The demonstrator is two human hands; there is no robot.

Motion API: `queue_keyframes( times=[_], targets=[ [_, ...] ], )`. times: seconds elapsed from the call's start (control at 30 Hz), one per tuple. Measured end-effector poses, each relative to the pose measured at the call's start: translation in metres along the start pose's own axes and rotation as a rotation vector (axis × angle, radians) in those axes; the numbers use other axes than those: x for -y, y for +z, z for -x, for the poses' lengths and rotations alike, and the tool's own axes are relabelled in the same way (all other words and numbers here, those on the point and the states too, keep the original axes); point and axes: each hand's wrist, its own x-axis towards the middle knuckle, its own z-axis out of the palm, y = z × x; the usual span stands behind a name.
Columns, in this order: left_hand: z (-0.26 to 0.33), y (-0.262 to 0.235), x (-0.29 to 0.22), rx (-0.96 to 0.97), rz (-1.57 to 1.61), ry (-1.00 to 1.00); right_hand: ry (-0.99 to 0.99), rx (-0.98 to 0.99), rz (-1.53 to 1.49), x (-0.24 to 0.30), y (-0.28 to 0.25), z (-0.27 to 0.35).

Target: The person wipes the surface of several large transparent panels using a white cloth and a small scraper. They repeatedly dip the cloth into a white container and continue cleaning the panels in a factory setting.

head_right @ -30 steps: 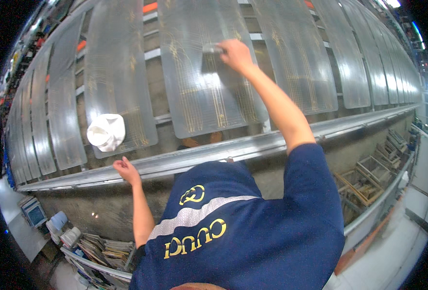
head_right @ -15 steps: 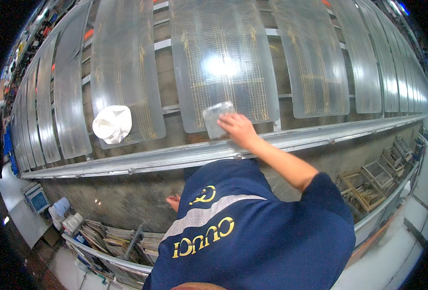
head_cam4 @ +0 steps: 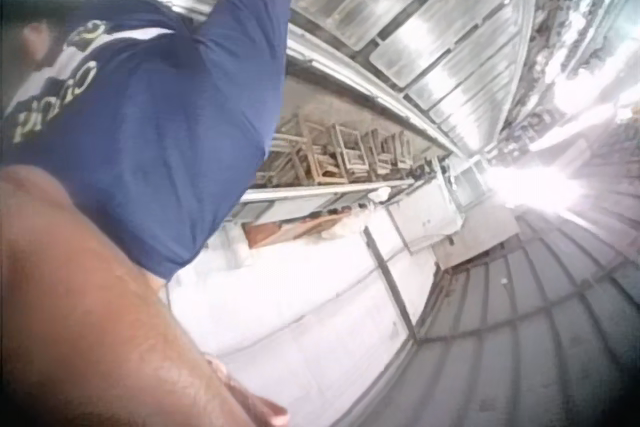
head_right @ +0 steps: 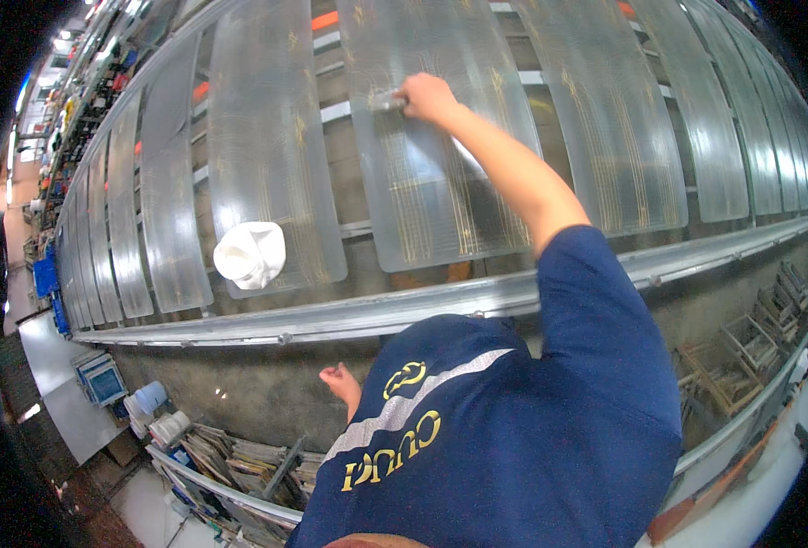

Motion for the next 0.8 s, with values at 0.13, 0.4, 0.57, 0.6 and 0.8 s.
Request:
queue_keyframes(
  times=[0.13,0.4,0.57,0.6,0.8],
  targets=[
    [0.029,0.005,0.013,0.129,-0.075,-0.061,-0.169,-0.064,-0.049,0.052,0.017,0.190],
    [0.029,0.001,0.041,0.223,-0.181,-0.059,-0.047,-0.005,-0.318,0.099,-0.019,0.272],
    [-0.029,-0.003,0.029,0.092,-0.058,0.023,0.051,-0.006,-0.097,0.054,-0.012,0.045],
    [-0.041,-0.002,0.027,0.071,0.006,0.010,0.079,-0.054,-0.087,0.049,-0.013,0.009],
    [-0.044,0.005,0.035,0.005,0.266,-0.072,0.070,-0.139,0.064,0.041,0.024,-0.002]
  ],
)
